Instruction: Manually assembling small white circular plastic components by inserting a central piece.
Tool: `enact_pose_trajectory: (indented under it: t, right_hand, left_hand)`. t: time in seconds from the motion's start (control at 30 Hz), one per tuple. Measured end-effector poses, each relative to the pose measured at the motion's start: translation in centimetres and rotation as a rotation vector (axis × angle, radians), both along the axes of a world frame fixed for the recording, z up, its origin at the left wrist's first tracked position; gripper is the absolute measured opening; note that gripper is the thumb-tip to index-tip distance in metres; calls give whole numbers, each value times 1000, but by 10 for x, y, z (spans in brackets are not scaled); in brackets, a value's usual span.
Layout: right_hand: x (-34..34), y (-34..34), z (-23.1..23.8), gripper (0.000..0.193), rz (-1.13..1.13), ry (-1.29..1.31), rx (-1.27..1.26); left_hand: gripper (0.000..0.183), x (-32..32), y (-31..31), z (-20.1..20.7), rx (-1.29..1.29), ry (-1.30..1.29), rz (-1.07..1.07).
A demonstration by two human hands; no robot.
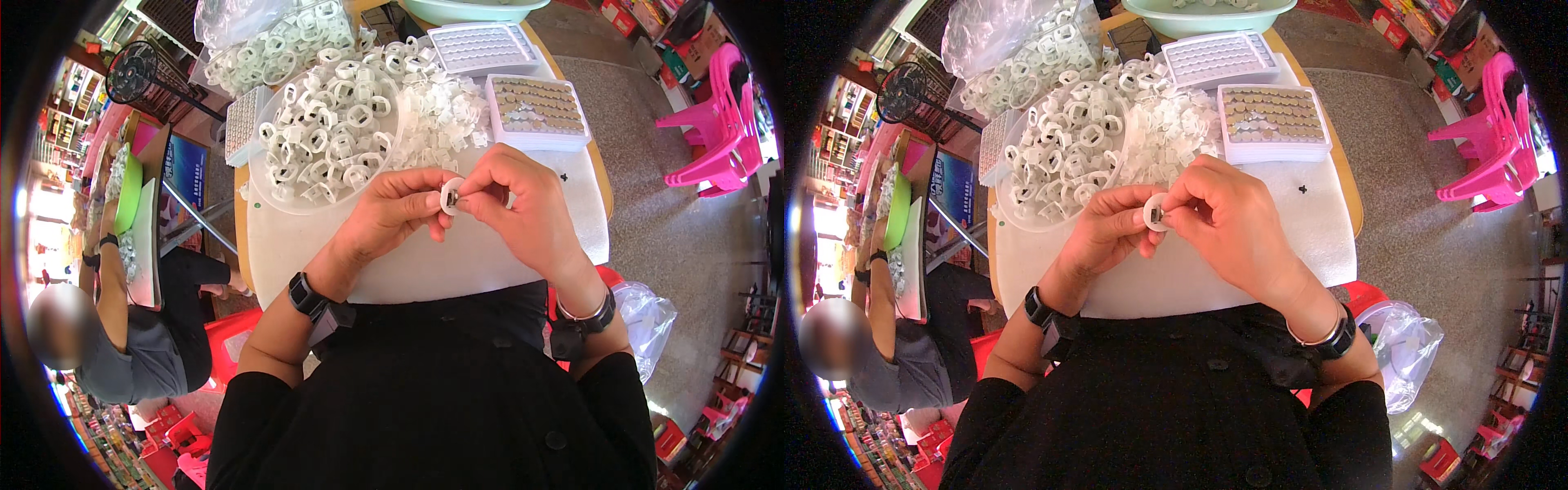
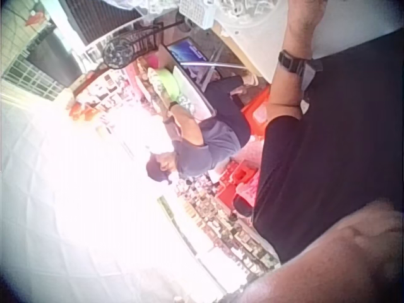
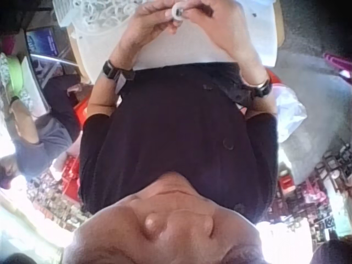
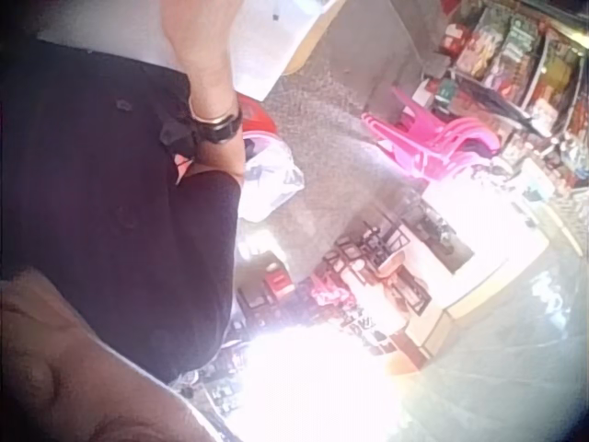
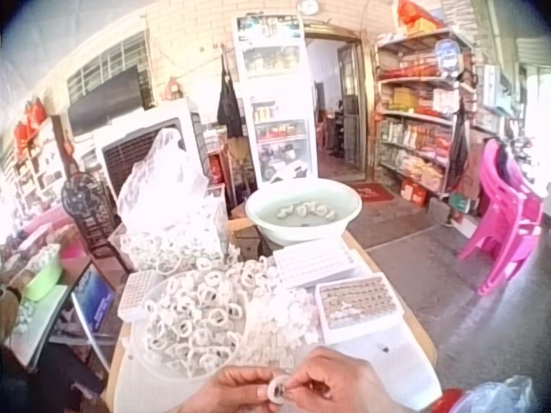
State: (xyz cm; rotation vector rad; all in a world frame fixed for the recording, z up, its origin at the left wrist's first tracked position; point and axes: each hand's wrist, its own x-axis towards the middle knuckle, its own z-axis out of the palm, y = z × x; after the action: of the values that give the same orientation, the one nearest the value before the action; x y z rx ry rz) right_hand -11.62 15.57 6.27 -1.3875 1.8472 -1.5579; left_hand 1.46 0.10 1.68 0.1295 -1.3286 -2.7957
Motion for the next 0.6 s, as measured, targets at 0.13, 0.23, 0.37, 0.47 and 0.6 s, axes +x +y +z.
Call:
enact_pose_trajectory:
  t: [0.13, 0.23, 0.37, 0.47, 0.6]
  right_hand:
    - [-6, 1, 10, 10, 60, -126, 185]
    - [-19, -1, 1, 14, 225, -478, 247]
    - [-27, -3, -2, 15, 345, -610, 318]
    - [-27, -2, 1, 13, 317, -653, 278]
    - [-45, 8, -14, 10, 15, -529, 38]
  left_hand:
    - [33, 0, -1, 1, -46, -37, -24]
    - [34, 0, -1, 0, -44, -26, -91]
    - [33, -2, -2, -3, -49, -25, -128]
    - [32, -3, -3, -4, 11, -2, -102]
    - [32, -2, -4, -8, 68, 58, -19]
